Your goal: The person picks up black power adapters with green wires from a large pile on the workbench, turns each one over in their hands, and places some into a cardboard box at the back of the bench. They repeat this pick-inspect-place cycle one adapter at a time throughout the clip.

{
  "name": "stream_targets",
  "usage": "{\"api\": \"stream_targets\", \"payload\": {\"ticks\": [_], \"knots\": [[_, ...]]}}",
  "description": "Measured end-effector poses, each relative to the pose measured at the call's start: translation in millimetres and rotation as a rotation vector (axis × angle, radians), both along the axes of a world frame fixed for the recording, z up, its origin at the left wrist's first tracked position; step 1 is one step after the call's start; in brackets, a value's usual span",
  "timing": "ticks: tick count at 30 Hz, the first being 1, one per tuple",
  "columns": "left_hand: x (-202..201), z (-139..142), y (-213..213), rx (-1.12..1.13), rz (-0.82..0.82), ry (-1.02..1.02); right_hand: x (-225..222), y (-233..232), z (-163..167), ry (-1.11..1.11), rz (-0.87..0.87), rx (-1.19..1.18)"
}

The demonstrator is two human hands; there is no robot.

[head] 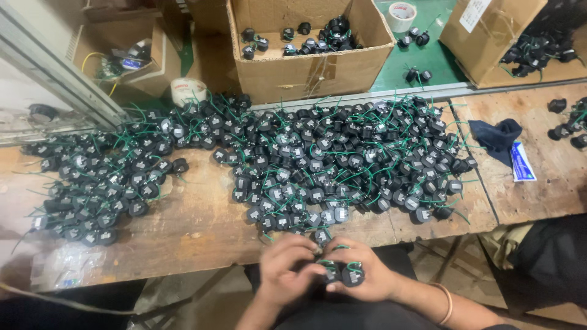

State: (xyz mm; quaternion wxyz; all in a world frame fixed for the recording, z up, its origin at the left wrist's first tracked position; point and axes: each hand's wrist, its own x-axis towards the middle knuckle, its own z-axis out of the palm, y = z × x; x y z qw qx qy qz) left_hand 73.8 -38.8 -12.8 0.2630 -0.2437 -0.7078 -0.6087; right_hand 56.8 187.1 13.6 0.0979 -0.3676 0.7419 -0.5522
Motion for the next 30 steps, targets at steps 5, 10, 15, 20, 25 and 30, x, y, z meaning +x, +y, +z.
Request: {"api": "stream_targets", "payload": {"ticks": [5, 10, 15, 20, 25, 30], "knots": [[-28, -34, -58, 0.035, 0.704, -0.046, -55, 9, 25, 0.227, -0.059, -0.055], [-55, -56, -84, 0.255, 0.672, -0.391, -172, -6, 81, -0.436, -0.168, -0.671], [-67, -46, -79, -0.451, 0.633, -0.153, -282, -25, 155, -0.583, -0.176, -0.977], [-70, -33, -79, -0.173, 0.636, -0.307, -310, -31, 179, -0.570, -0.355, -0.786], [-71, -40, -80, -0.110, 0.758, -0.300, -290, -40, 163, -0.434, -0.178, -0.639], [-73, -45, -79, -0.203, 0.796, -0.505, -191, -56, 128, -0.504, 0.584, -0.413]]}}
